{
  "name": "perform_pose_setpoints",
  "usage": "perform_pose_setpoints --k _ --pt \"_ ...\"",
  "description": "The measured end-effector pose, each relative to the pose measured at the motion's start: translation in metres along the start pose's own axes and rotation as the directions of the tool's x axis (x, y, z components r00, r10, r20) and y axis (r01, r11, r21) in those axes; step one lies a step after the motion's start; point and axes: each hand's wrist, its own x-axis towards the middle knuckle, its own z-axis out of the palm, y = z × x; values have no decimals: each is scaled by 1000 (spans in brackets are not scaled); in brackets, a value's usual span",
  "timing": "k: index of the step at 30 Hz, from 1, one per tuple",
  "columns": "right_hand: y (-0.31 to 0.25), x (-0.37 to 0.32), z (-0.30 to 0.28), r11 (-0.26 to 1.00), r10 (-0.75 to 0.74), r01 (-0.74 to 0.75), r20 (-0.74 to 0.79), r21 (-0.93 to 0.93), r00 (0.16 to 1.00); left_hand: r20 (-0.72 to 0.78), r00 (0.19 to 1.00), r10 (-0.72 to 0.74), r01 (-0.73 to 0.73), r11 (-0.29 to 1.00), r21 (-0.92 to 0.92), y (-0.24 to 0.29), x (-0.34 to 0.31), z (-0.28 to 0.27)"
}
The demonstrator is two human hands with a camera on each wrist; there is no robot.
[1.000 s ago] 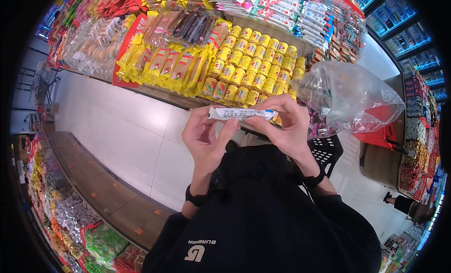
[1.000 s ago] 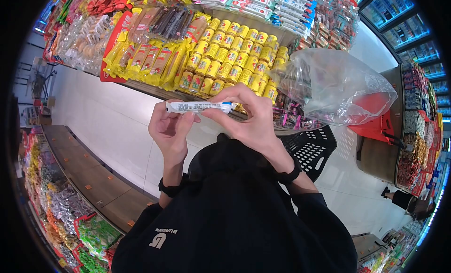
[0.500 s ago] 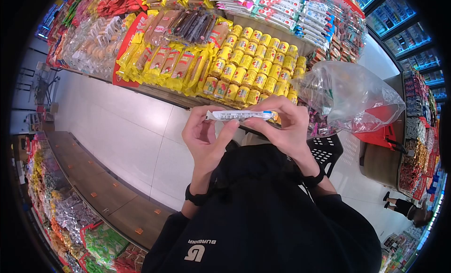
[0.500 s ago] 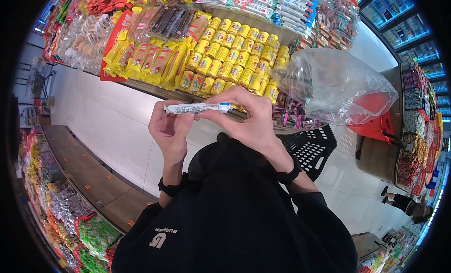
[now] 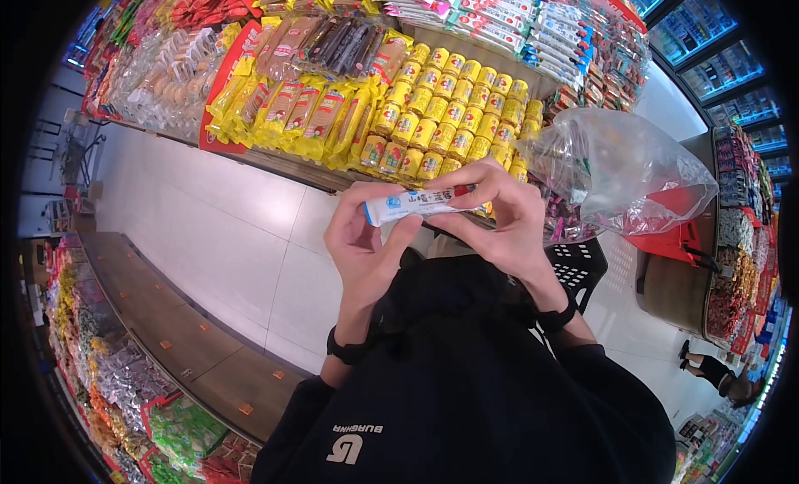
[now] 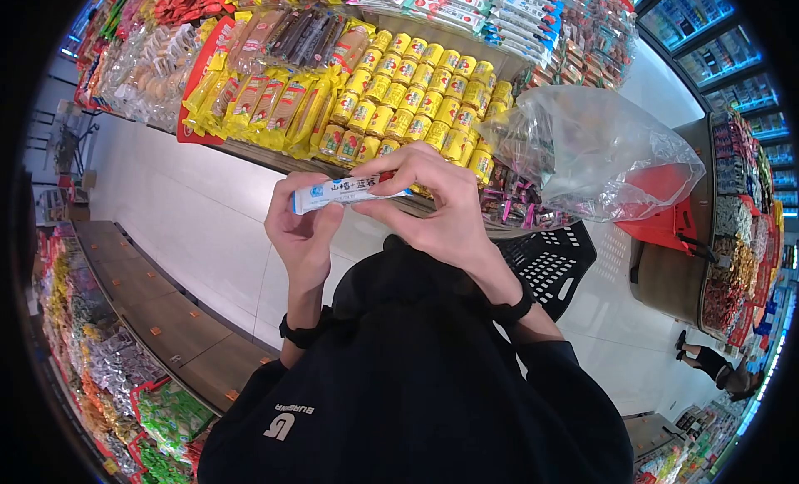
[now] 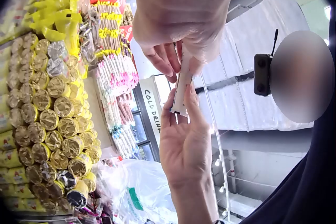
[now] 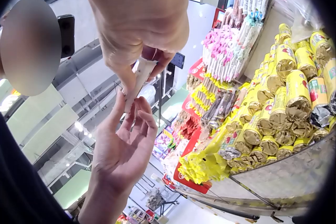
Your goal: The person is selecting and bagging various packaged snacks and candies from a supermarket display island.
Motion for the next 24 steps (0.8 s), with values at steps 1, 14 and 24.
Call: perform_pose_setpoints --k 1,14,24 --pt "1 0 -2 1000 -7 7 9 -11 1000 -4 1000 -20 20 1000 -3 1 0 1" --pt "-8 -3 -7 969 46 -19 102 -247 994 109 983 -146 144 989 28 -4 0 4" --pt "-26 7 -44 765 -68 264 334 -588 940 120 989 -83 63 985 159 -22 -3 9"
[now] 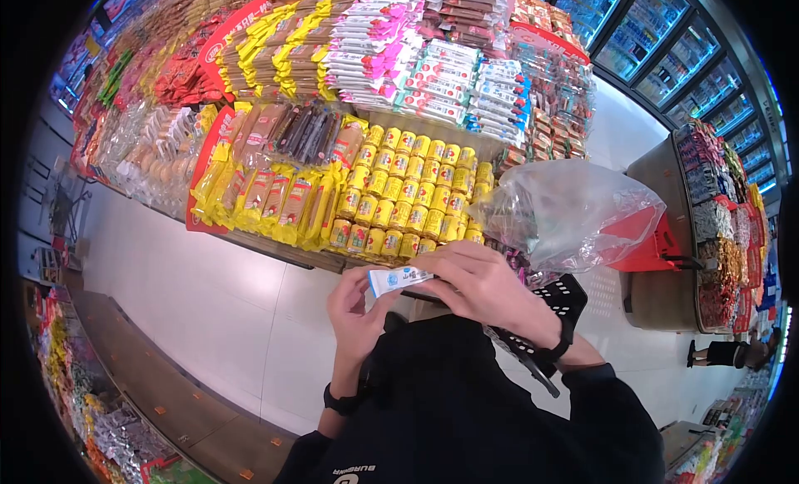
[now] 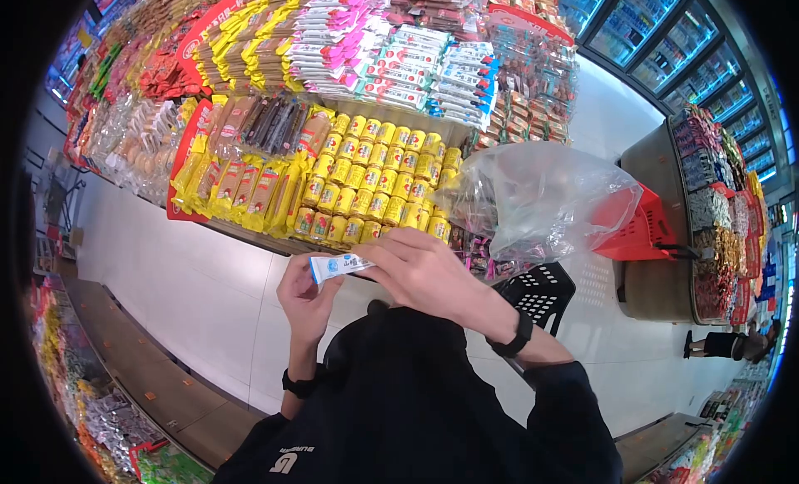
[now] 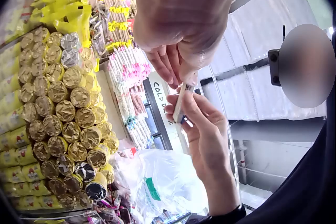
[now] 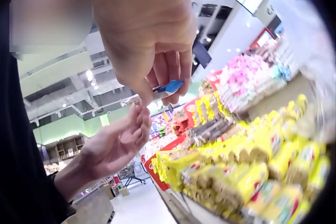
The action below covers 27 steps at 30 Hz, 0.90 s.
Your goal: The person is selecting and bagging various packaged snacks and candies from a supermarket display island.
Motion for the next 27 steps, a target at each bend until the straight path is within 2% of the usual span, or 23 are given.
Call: perform_pose_setpoints --k 3,7,9,11,13,16,17,20,21,24,27 --pt "-1 25 -64 965 -84 85 15 -246 996 -20 1000 4 -6 996 -89 3 4 4" --pt "22 80 -155 757 -185 156 21 -635 982 3 1000 -3 3 1000 -3 -3 2 -3" --pt "65 99 -179 676 -111 103 38 -729 993 16 1000 -5 4 999 44 -3 0 -4" --pt "116 112 -191 717 198 -98 67 -690 978 -9 1000 -21 22 999 28 2 -1 -3" --pt "153 124 -192 660 387 -130 187 -740 903 -39 998 -39 40 999 9 5 -3 -4" --pt "204 122 -178 668 314 -7 274 -744 909 -92 994 -66 66 998 4 8 -8 -10" --pt "231 119 -173 698 248 49 305 -715 919 -103 992 -67 69 997 17 8 -9 -12" --pt "232 125 -157 707 341 -28 306 -706 889 -149 985 -89 94 995 25 9 -11 -15" --pt "238 126 -154 748 289 -5 319 -663 902 -165 981 -101 106 994 22 10 -11 -16" --pt "245 124 -147 764 260 7 318 -646 912 -183 977 -112 120 992 32 8 -11 -16" --pt "248 123 -145 820 286 -45 342 -570 895 -173 979 -109 118 992 45 9 -7 -15"
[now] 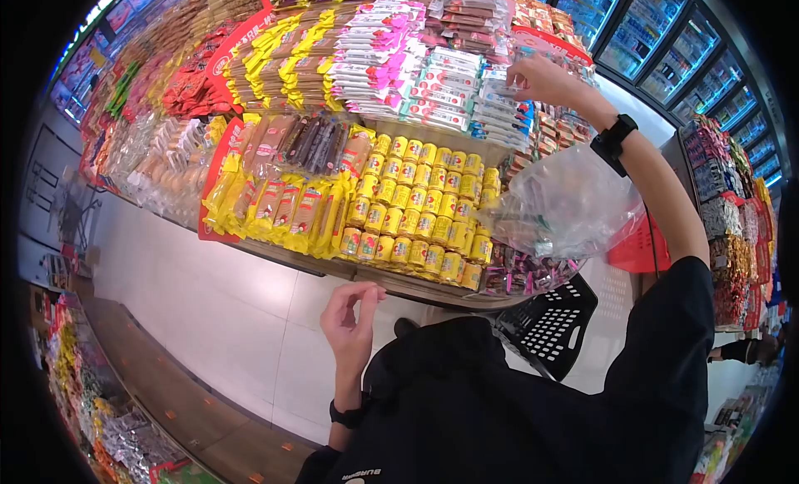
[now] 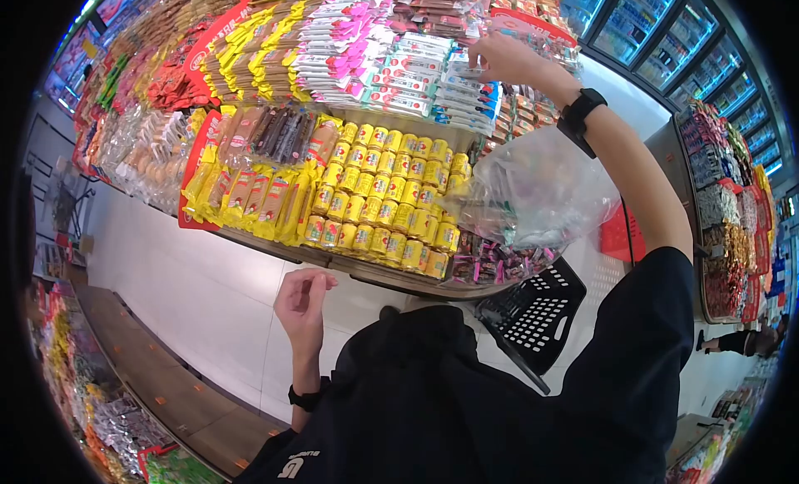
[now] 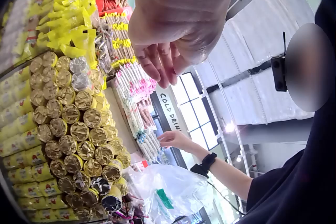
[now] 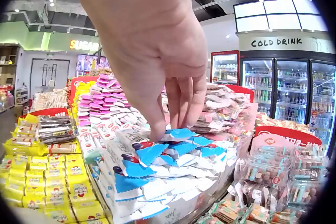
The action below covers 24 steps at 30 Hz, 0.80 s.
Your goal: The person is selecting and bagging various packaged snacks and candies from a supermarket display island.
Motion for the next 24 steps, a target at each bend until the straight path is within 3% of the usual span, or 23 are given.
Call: perform_pose_setpoints --k 6,10,13,15,17,19,21,23,24 --pt "-9 -7 -11 996 -2 1 -13 -89 1000 19 1000 15 -15 1000 -14 1 5 5" --pt "-56 -36 -70 999 36 -36 -296 9 954 19 999 35 -35 999 0 -4 5 5" --pt "-97 -94 -119 1000 17 -16 -354 5 935 2 1000 17 -17 1000 -4 -7 5 3" --pt "-134 -141 -133 972 176 -210 -264 -104 948 -7 1000 -3 2 1000 -20 -9 4 3" --pt "-155 -170 -137 934 357 -357 -11 -23 934 4 1000 4 -4 999 -40 -11 4 3" --pt "-149 -187 -115 800 528 -581 284 149 800 32 999 38 -37 999 -40 -17 6 3" --pt "-134 -197 -66 823 497 -554 318 122 808 65 995 78 -76 997 -27 -24 9 5" --pt "-100 -212 7 947 320 -313 307 -71 896 96 990 103 -101 995 -18 -25 12 9" --pt "-67 -230 70 973 157 -112 220 -203 963 123 987 105 -105 994 -2 -24 13 10"
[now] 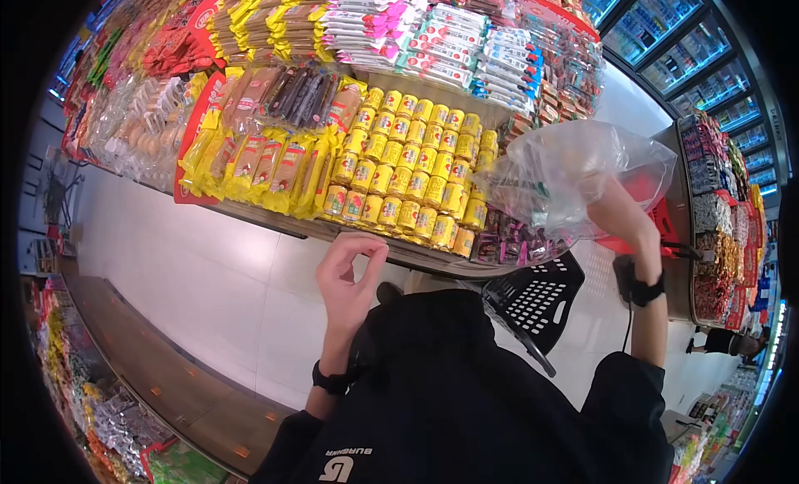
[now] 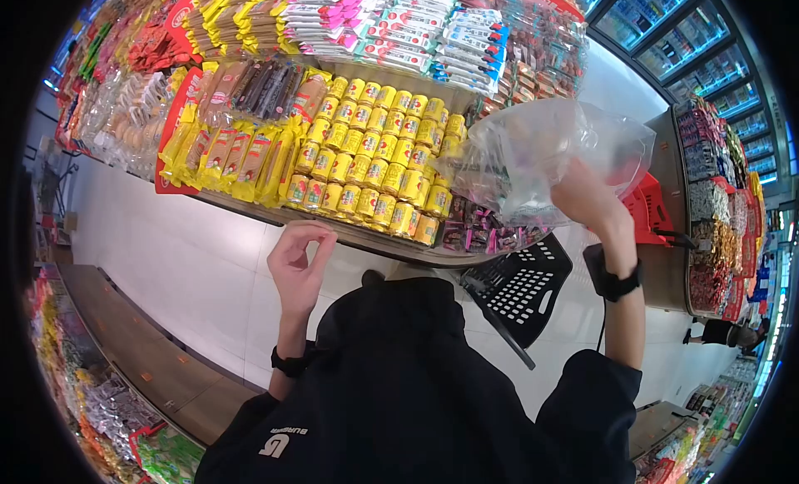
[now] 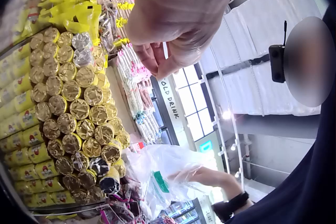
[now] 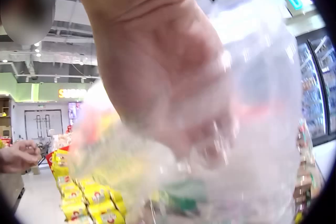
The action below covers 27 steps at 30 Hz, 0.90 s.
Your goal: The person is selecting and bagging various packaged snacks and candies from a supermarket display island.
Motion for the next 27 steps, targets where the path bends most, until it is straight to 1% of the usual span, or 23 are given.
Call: perform_pose_setpoints --k 2,3,4,7,8,10,11,13,16,19,22,23,25,27 --pt "5 12 38 997 -63 65 -54 41 997 50 999 4 -5 999 35 3 1 0" --pt "-17 32 21 964 27 -28 8 264 1000 59 998 4 -6 999 38 4 2 1" --pt "-29 44 12 874 96 -127 89 469 991 65 998 2 -5 999 44 6 1 1" --pt "-33 65 40 926 65 -34 -70 375 995 37 999 3 -5 999 51 11 -2 -2" --pt "-32 70 44 914 33 49 -195 402 980 17 1000 4 -5 999 53 13 -3 -4" --pt "-35 78 43 876 -17 222 -434 427 901 -25 1000 14 -13 998 62 12 -8 -10" --pt "-34 79 42 890 -26 205 -403 409 915 -45 999 19 -16 998 63 12 -10 -13" --pt "-37 76 20 918 -36 165 -337 361 941 -71 997 15 -9 997 75 11 -15 -18" --pt "-35 78 24 950 -26 72 -153 303 988 -96 995 16 -8 997 82 11 -19 -23" --pt "-35 79 22 987 -147 151 -78 54 986 -111 994 16 -9 998 61 10 -19 -23" --pt "-27 77 39 971 -61 114 -240 212 969 -115 993 15 -11 999 37 9 -18 -20" --pt "-20 73 43 957 -80 160 -311 241 947 -112 994 15 -11 999 32 8 -18 -19" --pt "-16 60 31 924 -96 246 -447 292 889 -92 996 8 -6 1000 28 7 -16 -17" --pt "-16 49 8 880 128 28 -294 474 947 -71 997 0 2 1000 28 6 -15 -14"
